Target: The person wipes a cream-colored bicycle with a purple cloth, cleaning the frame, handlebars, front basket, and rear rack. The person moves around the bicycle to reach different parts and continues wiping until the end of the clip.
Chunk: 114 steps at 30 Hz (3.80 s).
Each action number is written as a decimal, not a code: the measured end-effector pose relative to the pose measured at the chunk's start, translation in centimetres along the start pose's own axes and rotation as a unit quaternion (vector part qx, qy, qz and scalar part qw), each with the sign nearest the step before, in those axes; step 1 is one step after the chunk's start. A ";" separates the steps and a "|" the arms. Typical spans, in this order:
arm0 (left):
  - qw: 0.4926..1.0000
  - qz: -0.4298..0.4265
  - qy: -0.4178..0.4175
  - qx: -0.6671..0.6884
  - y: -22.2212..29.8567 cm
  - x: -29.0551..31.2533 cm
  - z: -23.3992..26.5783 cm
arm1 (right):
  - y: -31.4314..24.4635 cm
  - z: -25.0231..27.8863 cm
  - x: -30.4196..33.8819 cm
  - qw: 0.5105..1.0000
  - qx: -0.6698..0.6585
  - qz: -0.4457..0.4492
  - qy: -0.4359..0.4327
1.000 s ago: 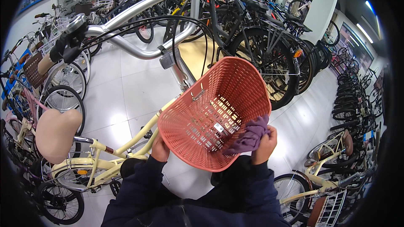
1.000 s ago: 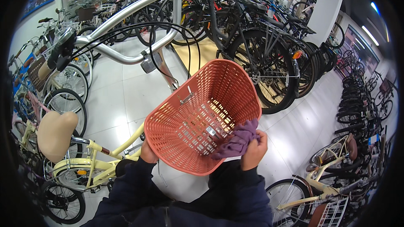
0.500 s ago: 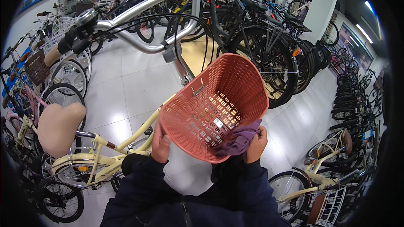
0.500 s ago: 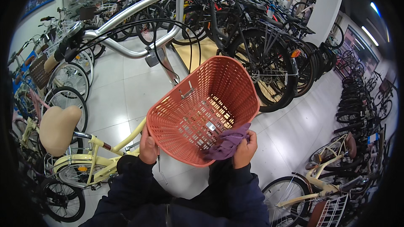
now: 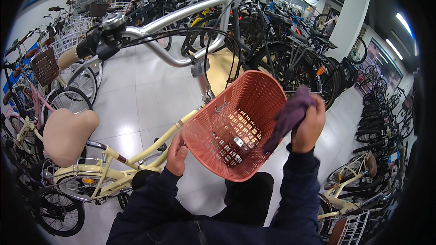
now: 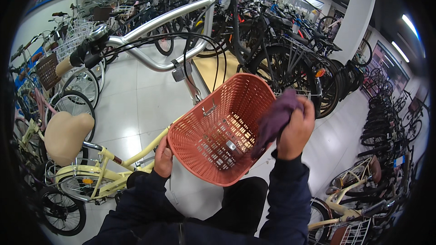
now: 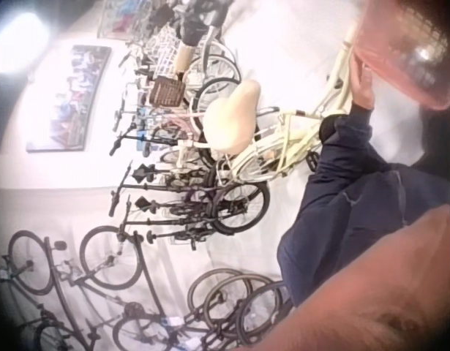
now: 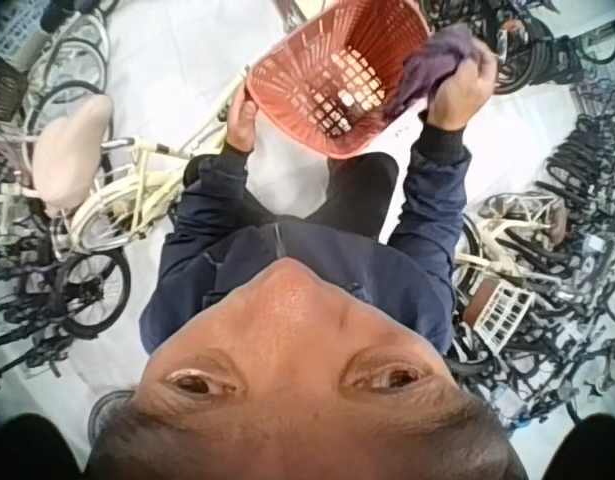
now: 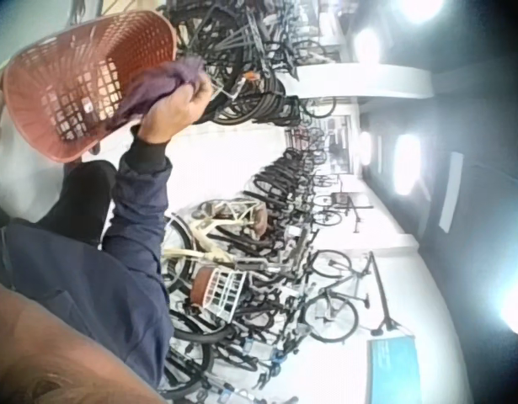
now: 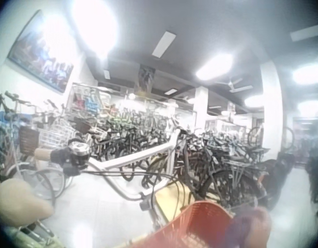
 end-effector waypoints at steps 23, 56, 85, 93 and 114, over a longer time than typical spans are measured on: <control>0.776 0.263 0.163 -0.550 -9.7 -2.8 14.6 | 1.6 -31.2 -23.5 0.803 0.543 0.193 -0.153; 0.765 0.252 0.155 -0.572 -8.9 -3.1 13.7 | -10.6 -30.4 -10.5 0.783 0.313 0.524 -0.121; 0.769 0.238 0.169 -0.568 -9.2 -3.1 13.8 | -11.2 -32.4 -2.5 0.881 0.141 0.306 -0.331; 0.772 0.256 0.154 -0.562 -9.7 -3.1 14.1 | -12.4 -38.4 3.4 0.742 0.102 0.463 -0.475; 0.762 0.240 0.161 -0.579 -9.3 -2.9 13.9 | -5.1 -28.2 6.7 0.720 0.207 0.564 -0.347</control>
Point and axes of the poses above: each hand's wrist, its own x-axis away from the middle knuckle, its own z-axis out of the back of the hand, y = z × x, the point moved 8 cm from there along -x, towards the middle knuckle, and after that the axes turned 11 degrees about z, right-handed, at the moved point
